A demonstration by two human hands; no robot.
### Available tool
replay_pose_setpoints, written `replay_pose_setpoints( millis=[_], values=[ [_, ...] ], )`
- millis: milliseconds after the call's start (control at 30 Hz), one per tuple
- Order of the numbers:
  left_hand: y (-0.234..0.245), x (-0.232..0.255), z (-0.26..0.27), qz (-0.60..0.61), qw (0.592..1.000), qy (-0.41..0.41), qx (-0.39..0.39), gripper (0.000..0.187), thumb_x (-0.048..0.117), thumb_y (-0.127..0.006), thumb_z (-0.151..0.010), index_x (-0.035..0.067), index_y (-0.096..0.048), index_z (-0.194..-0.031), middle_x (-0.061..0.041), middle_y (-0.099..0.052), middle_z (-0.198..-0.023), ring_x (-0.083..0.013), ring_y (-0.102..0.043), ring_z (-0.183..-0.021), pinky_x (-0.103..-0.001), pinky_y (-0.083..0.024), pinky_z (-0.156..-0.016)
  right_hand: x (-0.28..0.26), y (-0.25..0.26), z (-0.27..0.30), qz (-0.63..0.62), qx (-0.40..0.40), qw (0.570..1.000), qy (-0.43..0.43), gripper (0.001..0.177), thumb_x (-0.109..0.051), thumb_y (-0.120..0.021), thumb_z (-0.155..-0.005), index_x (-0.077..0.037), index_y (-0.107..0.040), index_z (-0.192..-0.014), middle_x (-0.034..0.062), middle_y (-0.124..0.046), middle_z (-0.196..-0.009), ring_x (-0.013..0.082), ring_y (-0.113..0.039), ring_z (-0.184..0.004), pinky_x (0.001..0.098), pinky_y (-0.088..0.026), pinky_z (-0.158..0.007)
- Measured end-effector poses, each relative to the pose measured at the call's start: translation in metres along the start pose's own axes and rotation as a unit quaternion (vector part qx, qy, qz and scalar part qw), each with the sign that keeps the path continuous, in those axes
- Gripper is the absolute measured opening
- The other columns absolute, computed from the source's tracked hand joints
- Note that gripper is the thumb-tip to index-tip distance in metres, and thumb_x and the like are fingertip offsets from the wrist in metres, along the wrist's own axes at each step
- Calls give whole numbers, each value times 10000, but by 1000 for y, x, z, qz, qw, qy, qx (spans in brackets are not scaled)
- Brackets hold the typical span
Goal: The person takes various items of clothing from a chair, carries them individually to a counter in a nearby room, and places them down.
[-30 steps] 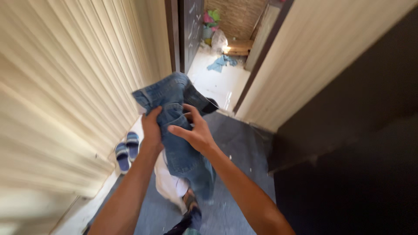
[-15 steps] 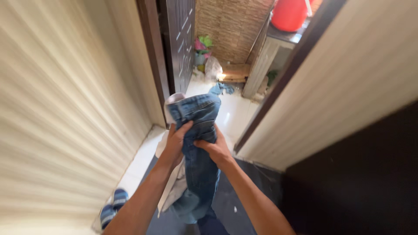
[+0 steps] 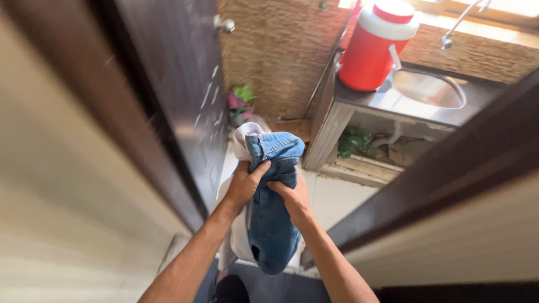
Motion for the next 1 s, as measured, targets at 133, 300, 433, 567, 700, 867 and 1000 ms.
replay_pose_setpoints(
  millis=[133,300,433,567,700,867,1000],
  values=[
    [-28,-28,-109,129,988,38,-70,543,190,-640,-945,-5,-512,-1435,-106,-627,-1365,-194,-601,-1248,-336,-463,-1070,-9,28,-92,-1,48,999,23,512,-32,-764,-719,-47,-637,-1214,65,-727,-1051,164,-686,-941,314,-560,-855],
    [-92,-56,-240,108,974,85,-179,643,175,-643,-936,42,-390,-1512,-87,-569,-1430,-192,-546,-1302,-333,-421,-1104,-21,85,-194,-19,146,989,13,483,-61,-767,-714,-12,-664,-1184,78,-734,-1031,178,-691,-915,326,-562,-843],
    [-157,-65,-317,107,936,143,-302,658,242,-615,-968,46,-367,-1546,-65,-530,-1488,-168,-509,-1348,-311,-387,-1125,-41,142,-250,3,249,969,5,457,-90,-763,-728,-7,-662,-1166,92,-740,-1034,186,-699,-915,332,-563,-840],
    [-236,-79,-373,77,911,156,-374,590,257,-625,-987,49,-439,-1507,-53,-581,-1421,-145,-535,-1294,-301,-397,-1106,-62,201,-285,-1,361,933,-3,447,-114,-748,-737,-19,-672,-1168,97,-754,-1048,196,-710,-922,336,-569,-840],
    [-323,-112,-411,63,868,162,-464,493,245,-626,-993,8,-574,-1422,-60,-671,-1309,-145,-595,-1200,-306,-443,-1056,-63,279,-307,-32,440,896,40,434,-95,-748,-750,-14,-680,-1170,105,-760,-1054,196,-717,-919,335,-574,-840],
    [-448,-161,-435,51,797,119,-590,549,246,-618,-985,40,-530,-1486,-62,-654,-1384,-143,-592,-1266,-291,-432,-1081,-47,407,-303,-140,513,844,72,366,-88,-737,-784,34,-723,-1129,147,-771,-1004,247,-747,-832,373,-608,-771],
    [-561,-192,-439,-56,750,151,-641,635,286,-659,-937,58,-521,-1513,-159,-712,-1335,-191,-646,-1252,-311,-467,-1060,-47,506,-280,-156,565,799,139,368,-97,-732,-791,41,-723,-1132,158,-769,-998,257,-754,-826,375,-617,-761]
  ],
)
Point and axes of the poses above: each hand's wrist, its own z-axis away from the middle knuckle, its own y-axis out of the back of the hand, x = y × z, the point moved 2 cm from there along -z, towards the middle knuckle
